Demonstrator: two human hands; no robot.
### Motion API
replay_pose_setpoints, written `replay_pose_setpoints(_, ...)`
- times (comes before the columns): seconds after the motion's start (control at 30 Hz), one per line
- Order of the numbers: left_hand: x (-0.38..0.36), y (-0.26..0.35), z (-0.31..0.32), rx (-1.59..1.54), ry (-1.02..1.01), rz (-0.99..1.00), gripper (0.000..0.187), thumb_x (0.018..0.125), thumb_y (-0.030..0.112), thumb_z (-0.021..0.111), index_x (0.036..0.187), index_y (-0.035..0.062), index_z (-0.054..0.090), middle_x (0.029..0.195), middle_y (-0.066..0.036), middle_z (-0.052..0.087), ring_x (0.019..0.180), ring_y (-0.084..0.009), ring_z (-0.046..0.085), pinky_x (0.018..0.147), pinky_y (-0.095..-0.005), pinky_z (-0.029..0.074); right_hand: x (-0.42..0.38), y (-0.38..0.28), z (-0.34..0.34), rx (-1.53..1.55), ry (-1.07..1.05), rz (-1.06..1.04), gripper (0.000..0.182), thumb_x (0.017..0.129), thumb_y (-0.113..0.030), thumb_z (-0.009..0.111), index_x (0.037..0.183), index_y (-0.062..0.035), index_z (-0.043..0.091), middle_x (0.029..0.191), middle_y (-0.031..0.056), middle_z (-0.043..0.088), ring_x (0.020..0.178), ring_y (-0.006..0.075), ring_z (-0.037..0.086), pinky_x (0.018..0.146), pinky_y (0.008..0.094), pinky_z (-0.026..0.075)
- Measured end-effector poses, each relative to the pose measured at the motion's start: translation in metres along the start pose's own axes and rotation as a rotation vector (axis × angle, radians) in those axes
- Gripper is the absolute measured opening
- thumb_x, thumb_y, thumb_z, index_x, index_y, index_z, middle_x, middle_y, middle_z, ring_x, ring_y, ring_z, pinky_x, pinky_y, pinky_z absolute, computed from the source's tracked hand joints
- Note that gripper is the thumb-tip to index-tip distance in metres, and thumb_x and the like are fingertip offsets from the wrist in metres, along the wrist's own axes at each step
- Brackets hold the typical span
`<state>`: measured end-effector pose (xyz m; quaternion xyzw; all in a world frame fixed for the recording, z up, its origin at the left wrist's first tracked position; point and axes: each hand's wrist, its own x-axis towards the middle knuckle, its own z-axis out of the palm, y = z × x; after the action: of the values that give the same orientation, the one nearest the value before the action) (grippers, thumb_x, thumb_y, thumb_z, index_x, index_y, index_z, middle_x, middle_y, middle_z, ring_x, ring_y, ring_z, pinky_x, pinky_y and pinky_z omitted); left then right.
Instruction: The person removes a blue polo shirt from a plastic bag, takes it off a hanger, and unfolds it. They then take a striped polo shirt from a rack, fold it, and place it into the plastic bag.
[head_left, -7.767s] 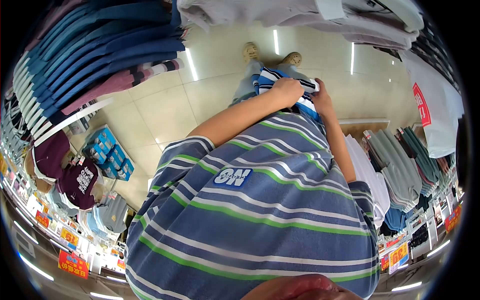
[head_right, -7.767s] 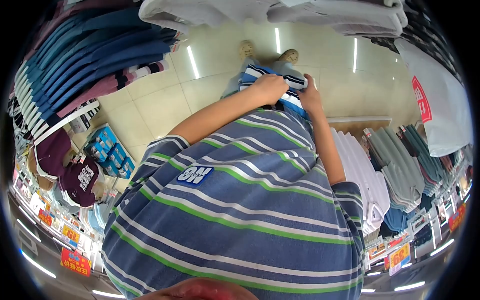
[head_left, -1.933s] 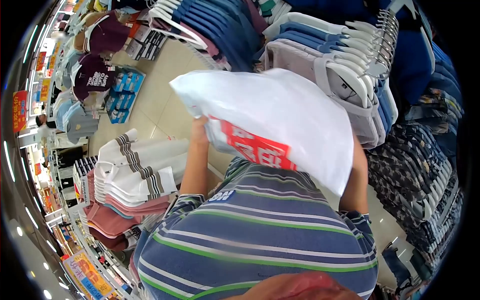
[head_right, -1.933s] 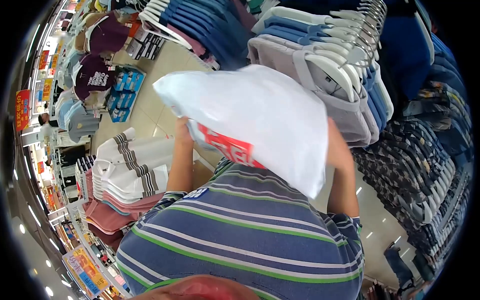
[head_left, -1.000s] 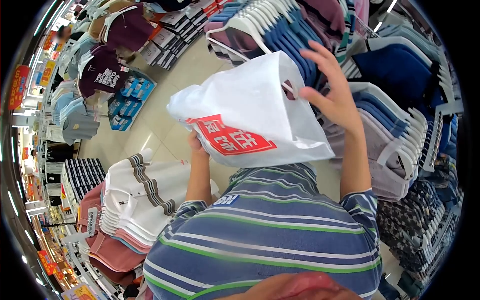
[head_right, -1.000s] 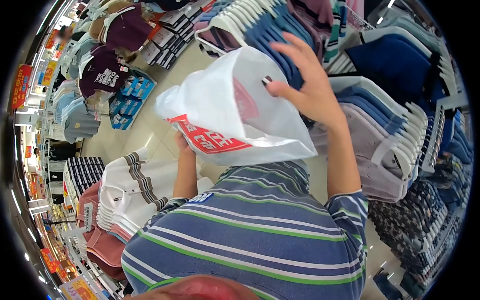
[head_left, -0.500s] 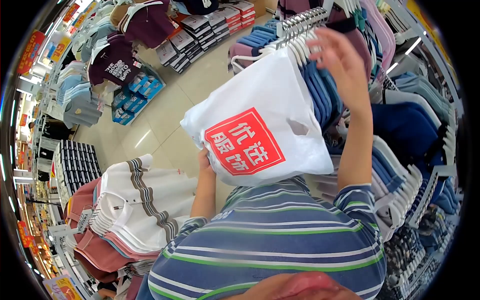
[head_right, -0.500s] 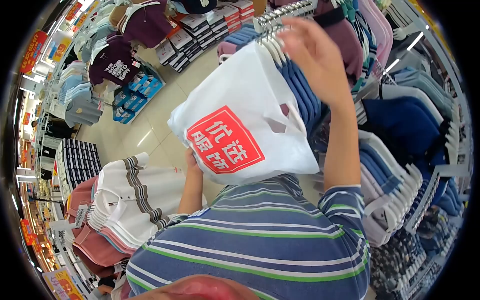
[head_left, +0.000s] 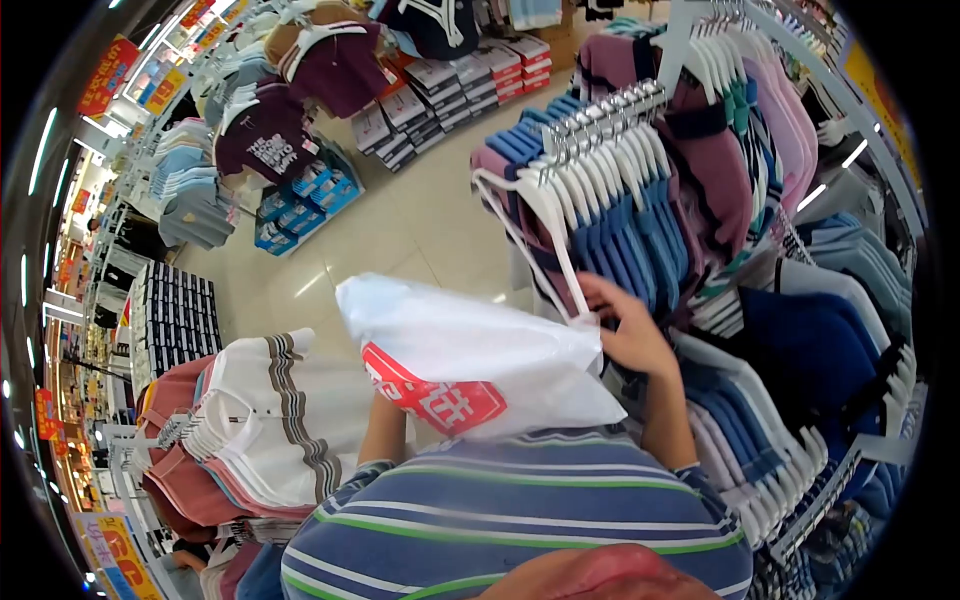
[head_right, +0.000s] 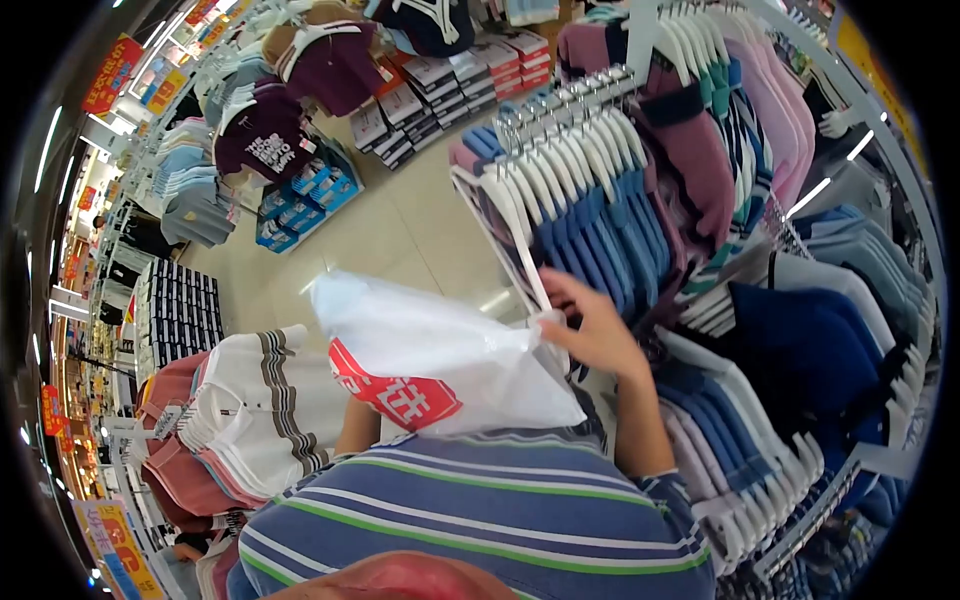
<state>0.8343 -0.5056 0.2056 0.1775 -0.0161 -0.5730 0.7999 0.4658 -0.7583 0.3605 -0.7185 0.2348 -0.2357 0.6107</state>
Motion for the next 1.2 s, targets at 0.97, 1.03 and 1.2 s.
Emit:
replay_pose_setpoints(0.97, 0.058, 0.048, -0.037, 0.032, -0.042, -0.617, 0.052, 0.081, 0.015, 0.065, 0.13, 0.0005, 0.056, 0.128, -0.02, 0.062, 0.116, -0.0365, 0.061, 0.101, -0.0545, 0.049, -0.101, 0.034, 0.147, 0.257, 0.905, 0.051, 0.015, 0.092, -0.013, 0.072, 0.085, -0.0005, 0.066, 0.083, -0.001, 0.067, 0.072, 0.0034, 0.057, 0.065, 0.0197, 0.044)
replay_pose_setpoints(1.03, 0.063, 0.046, -0.033, 0.025, -0.059, -0.655, 0.052, 0.081, 0.015, 0.065, 0.13, 0.0004, 0.056, 0.129, -0.02, 0.062, 0.117, -0.0362, 0.061, 0.102, -0.0546, 0.049, -0.108, 0.034, 0.158, 0.258, 0.906, 0.006, 0.012, 0.092, -0.01, 0.07, 0.095, 0.0, 0.064, 0.086, 0.0015, 0.069, 0.076, 0.0058, 0.06, 0.07, 0.0205, 0.045)
replay_pose_setpoints(1.2, 0.067, 0.049, -0.032, -0.037, -0.151, -0.676, 0.047, 0.085, 0.018, 0.061, 0.129, -0.0007, 0.056, 0.131, -0.02, 0.061, 0.119, -0.0355, 0.06, 0.104, -0.0549, 0.047, -0.108, 0.008, 0.183, 0.385, 0.808, -0.061, 0.024, 0.092, -0.007, 0.067, 0.114, 0.0005, 0.059, 0.091, 0.0048, 0.07, 0.081, 0.0102, 0.065, 0.075, 0.0224, 0.048)
